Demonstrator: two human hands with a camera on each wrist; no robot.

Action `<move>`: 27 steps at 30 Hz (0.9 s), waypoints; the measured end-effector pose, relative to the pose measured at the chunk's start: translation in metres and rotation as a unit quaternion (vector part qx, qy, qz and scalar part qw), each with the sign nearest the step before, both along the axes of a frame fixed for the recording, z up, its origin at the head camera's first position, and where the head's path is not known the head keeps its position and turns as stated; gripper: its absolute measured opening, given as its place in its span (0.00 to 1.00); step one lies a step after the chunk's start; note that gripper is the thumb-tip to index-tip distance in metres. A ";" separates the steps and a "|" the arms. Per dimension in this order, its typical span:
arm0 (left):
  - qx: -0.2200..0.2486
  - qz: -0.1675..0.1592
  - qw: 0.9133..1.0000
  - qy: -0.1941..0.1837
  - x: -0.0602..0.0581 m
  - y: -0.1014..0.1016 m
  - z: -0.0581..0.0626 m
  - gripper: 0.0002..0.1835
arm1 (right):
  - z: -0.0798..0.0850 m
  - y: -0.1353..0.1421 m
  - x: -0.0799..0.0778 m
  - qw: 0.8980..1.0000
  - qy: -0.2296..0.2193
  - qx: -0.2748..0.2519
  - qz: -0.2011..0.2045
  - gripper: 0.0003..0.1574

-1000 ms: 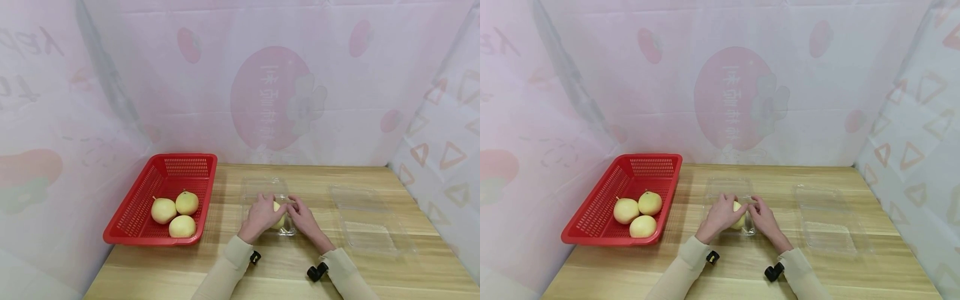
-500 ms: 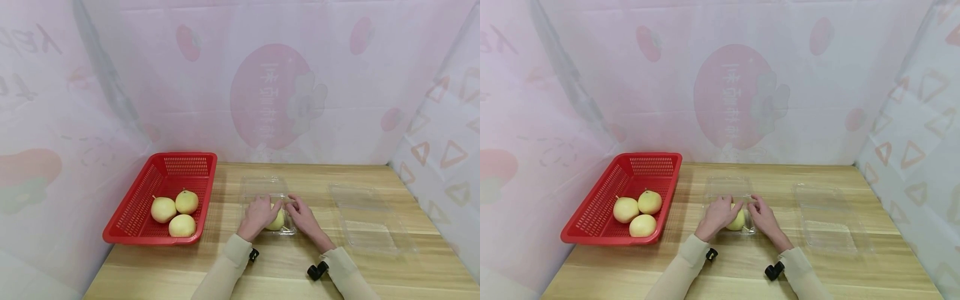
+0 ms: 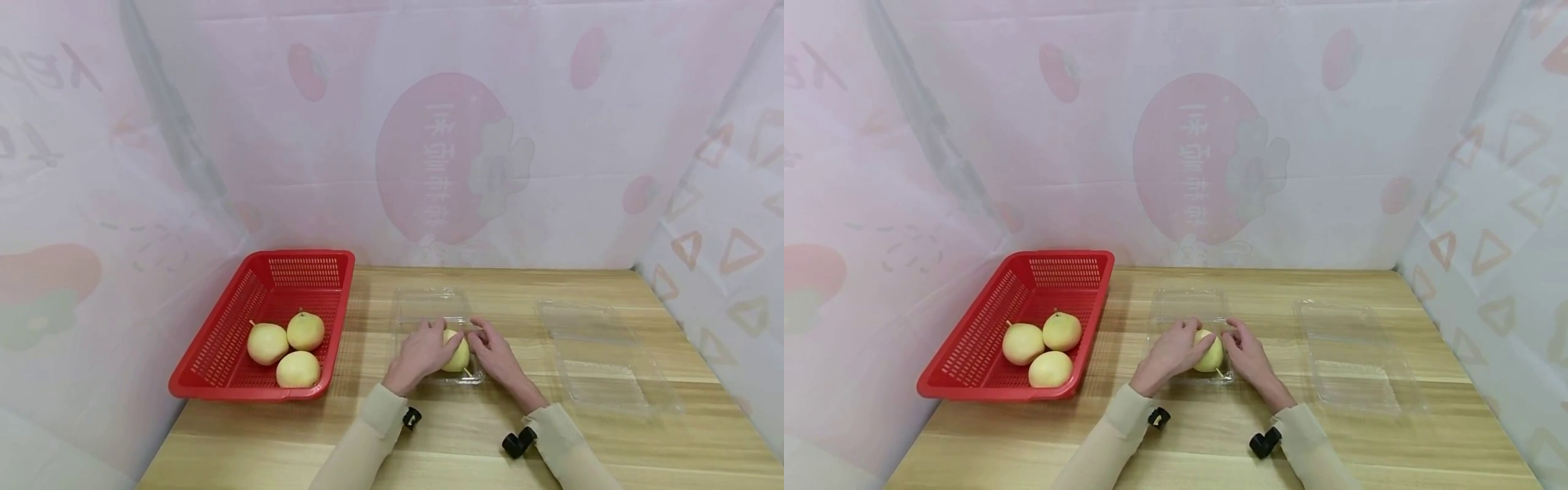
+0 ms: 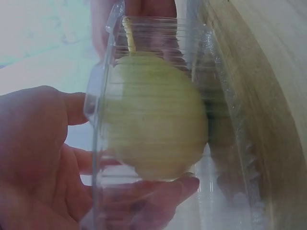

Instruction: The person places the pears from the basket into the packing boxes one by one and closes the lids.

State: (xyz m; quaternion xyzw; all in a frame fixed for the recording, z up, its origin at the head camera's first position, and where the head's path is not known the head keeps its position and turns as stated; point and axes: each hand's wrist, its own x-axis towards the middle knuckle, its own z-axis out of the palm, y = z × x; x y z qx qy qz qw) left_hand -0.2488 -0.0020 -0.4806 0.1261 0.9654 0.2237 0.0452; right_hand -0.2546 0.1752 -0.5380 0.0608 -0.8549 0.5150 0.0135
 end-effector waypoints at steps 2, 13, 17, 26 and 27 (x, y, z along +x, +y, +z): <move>-0.006 -0.004 1.000 -0.002 0.000 -0.001 0.000 0.31 | 0.000 0.000 0.000 1.000 0.001 0.002 0.000 0.29; -0.033 -0.031 0.999 -0.014 -0.002 -0.010 0.007 0.33 | 0.001 0.001 0.002 1.000 -0.006 -0.002 0.002 0.29; -0.054 -0.041 0.998 0.001 -0.003 -0.014 0.013 0.33 | 0.001 0.001 0.001 1.000 -0.009 0.005 -0.003 0.28; -0.092 -0.059 0.994 0.027 0.001 -0.023 0.026 0.32 | 0.002 0.001 0.000 1.000 -0.012 -0.005 0.002 0.29; -0.090 -0.060 0.994 0.030 0.002 -0.024 0.027 0.31 | 0.002 0.001 0.000 1.000 -0.013 -0.006 0.001 0.29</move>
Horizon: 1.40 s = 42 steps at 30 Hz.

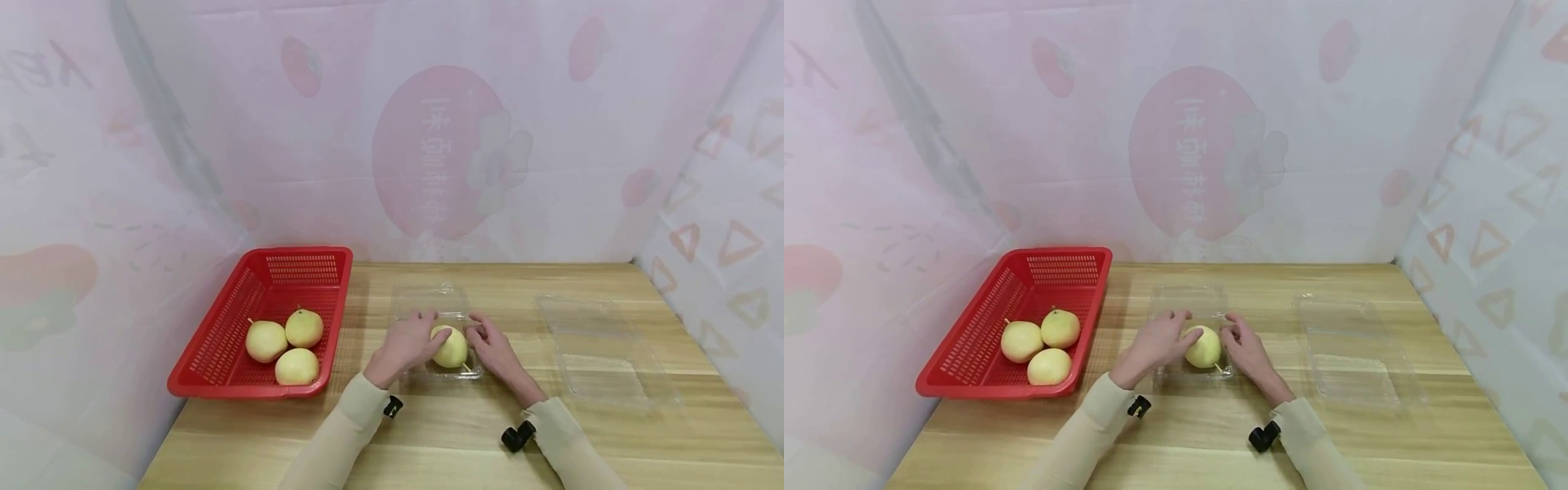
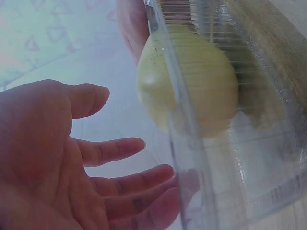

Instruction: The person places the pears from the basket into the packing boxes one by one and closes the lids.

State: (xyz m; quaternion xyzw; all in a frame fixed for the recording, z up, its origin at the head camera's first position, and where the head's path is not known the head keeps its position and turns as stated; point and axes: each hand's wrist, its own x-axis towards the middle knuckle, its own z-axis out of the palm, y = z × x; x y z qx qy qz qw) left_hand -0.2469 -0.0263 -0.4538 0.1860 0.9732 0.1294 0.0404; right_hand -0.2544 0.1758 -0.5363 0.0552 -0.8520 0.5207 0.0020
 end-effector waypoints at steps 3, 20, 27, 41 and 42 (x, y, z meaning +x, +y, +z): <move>0.012 -0.005 1.000 0.018 0.001 -0.002 0.002 0.29 | 0.001 0.000 0.000 1.000 -0.001 -0.002 0.000 0.29; 0.057 -0.010 0.995 0.075 0.011 -0.018 0.026 0.24 | 0.000 -0.002 0.001 1.000 0.007 -0.004 0.004 0.28; 0.064 -0.011 0.993 0.101 0.012 -0.030 0.038 0.24 | 0.001 -0.002 0.002 1.000 0.006 -0.003 0.002 0.28; 0.052 -0.005 0.986 0.158 0.011 -0.049 0.066 0.21 | -0.002 -0.001 0.001 1.000 0.012 0.004 0.002 0.29; 0.051 -0.004 0.986 0.158 0.010 -0.051 0.069 0.21 | -0.002 -0.001 0.000 1.000 0.011 0.005 0.002 0.29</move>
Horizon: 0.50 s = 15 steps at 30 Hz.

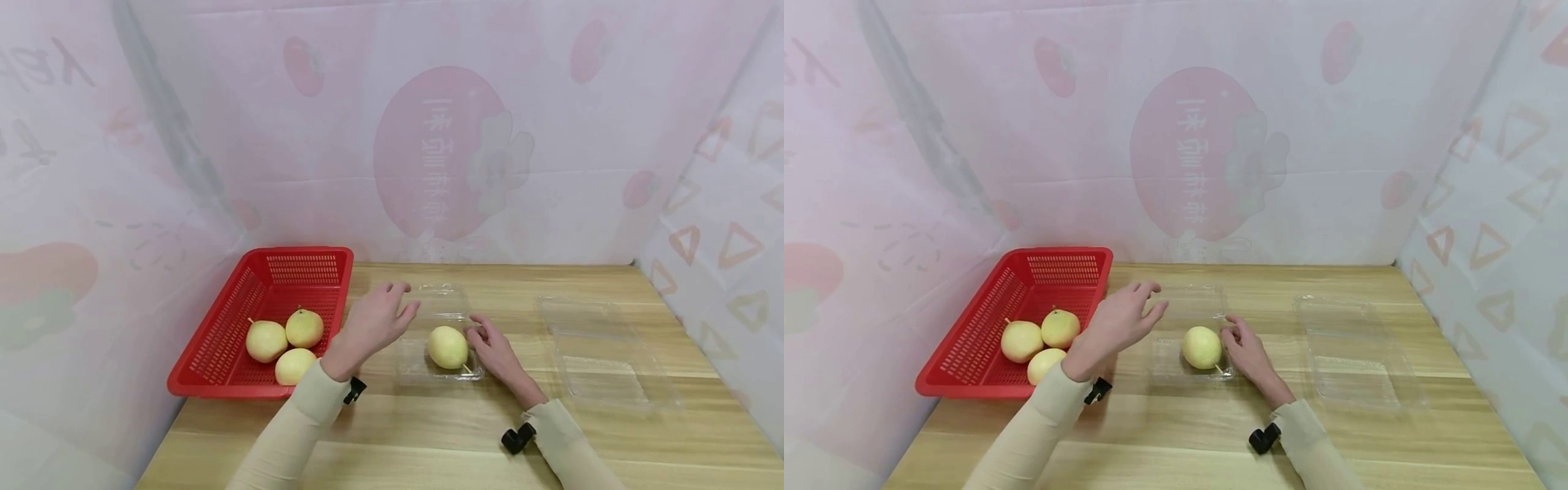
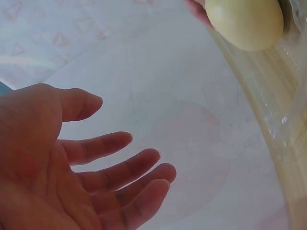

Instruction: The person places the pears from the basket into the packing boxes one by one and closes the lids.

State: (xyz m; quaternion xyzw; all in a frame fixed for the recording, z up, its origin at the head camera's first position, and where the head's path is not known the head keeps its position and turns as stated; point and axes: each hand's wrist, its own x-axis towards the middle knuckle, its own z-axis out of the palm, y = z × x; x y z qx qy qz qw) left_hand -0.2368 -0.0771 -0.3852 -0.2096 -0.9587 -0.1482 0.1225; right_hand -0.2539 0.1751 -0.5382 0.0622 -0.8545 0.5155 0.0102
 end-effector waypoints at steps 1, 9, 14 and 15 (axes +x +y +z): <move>-0.001 0.001 1.000 -0.001 0.000 -0.002 0.002 0.21 | 0.000 0.000 0.000 1.000 -0.001 -0.002 0.000 0.29; -0.017 0.034 0.999 -0.002 -0.007 -0.022 0.011 0.22 | 0.001 -0.001 0.001 1.000 -0.003 -0.007 0.000 0.29; -0.018 0.048 0.999 -0.002 -0.010 -0.037 0.015 0.23 | 0.001 -0.001 0.001 1.000 -0.004 -0.007 -0.001 0.29; -0.020 0.051 0.999 -0.004 -0.011 -0.040 0.016 0.23 | 0.001 -0.001 0.001 1.000 -0.004 -0.007 -0.001 0.29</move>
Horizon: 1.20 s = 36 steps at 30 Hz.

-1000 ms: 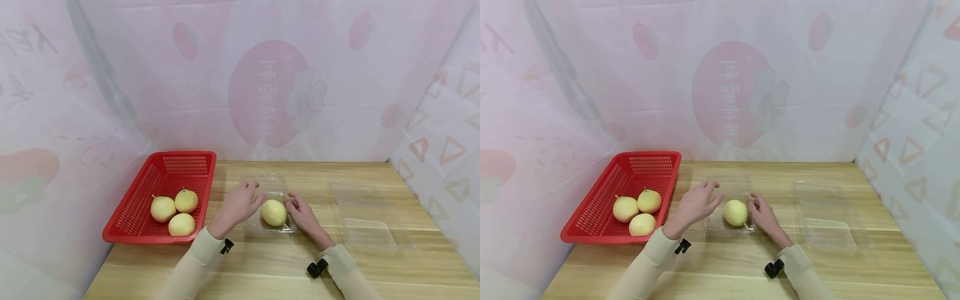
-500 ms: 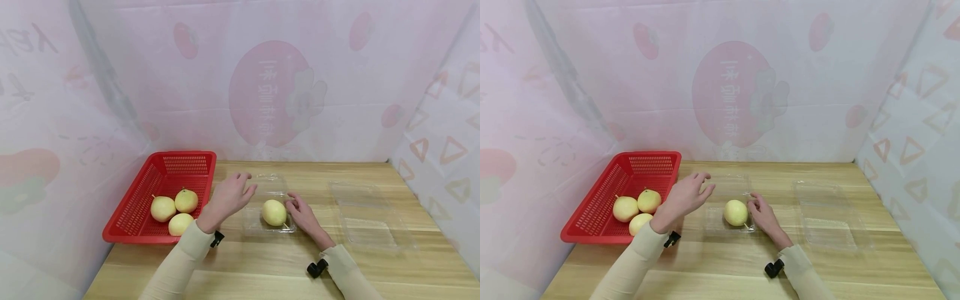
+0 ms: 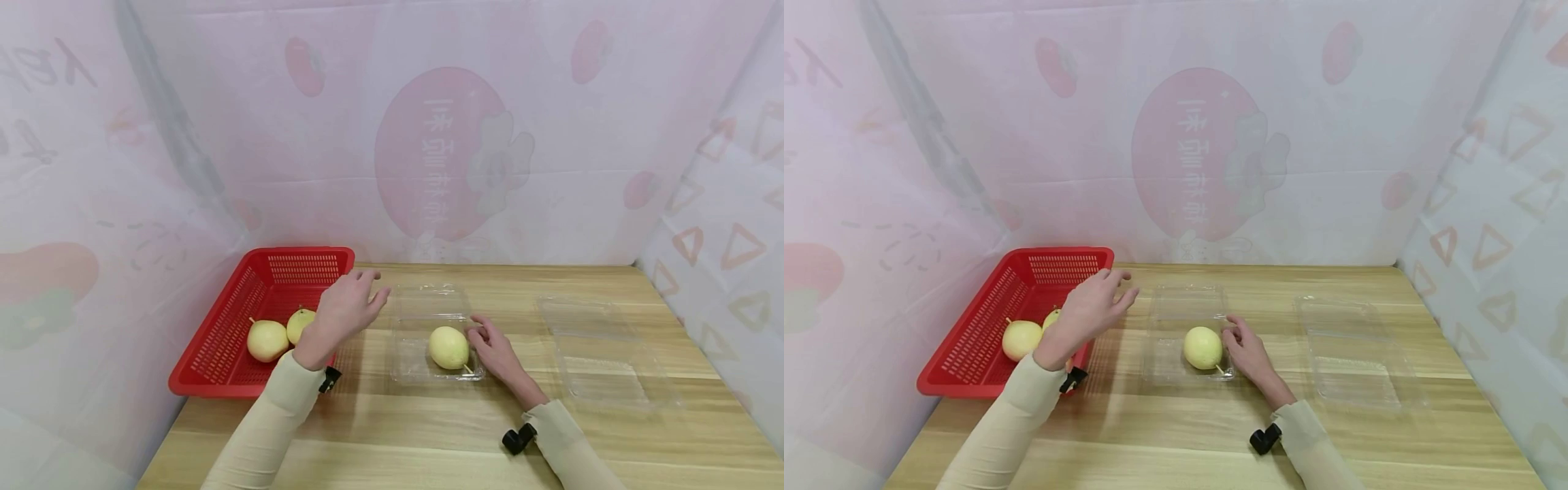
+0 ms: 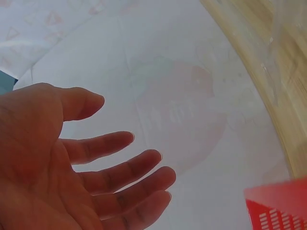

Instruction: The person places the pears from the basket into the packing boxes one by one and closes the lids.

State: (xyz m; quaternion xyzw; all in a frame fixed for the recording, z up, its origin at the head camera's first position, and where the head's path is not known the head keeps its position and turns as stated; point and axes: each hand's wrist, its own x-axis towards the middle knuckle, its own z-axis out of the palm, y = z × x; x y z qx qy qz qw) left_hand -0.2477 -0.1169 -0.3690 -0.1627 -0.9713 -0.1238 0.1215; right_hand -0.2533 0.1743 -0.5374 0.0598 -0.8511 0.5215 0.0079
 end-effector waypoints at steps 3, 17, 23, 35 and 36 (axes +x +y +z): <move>-0.005 0.009 1.000 -0.007 -0.002 -0.008 0.002 0.23 | 0.000 0.001 -0.001 1.000 0.000 0.001 0.001 0.29; -0.045 0.044 0.996 -0.058 -0.019 -0.041 0.000 0.23 | 0.001 0.001 0.001 1.000 -0.007 -0.004 -0.003 0.29; -0.051 0.059 0.994 -0.080 -0.024 -0.056 -0.003 0.23 | 0.003 -0.001 0.002 1.000 -0.004 -0.005 -0.004 0.29; -0.057 0.067 0.989 -0.122 -0.037 -0.075 -0.011 0.24 | 0.002 0.001 0.002 1.000 -0.007 -0.008 -0.007 0.29; -0.059 0.066 0.988 -0.124 -0.039 -0.077 -0.013 0.24 | 0.001 0.001 0.002 1.000 -0.006 -0.008 -0.006 0.29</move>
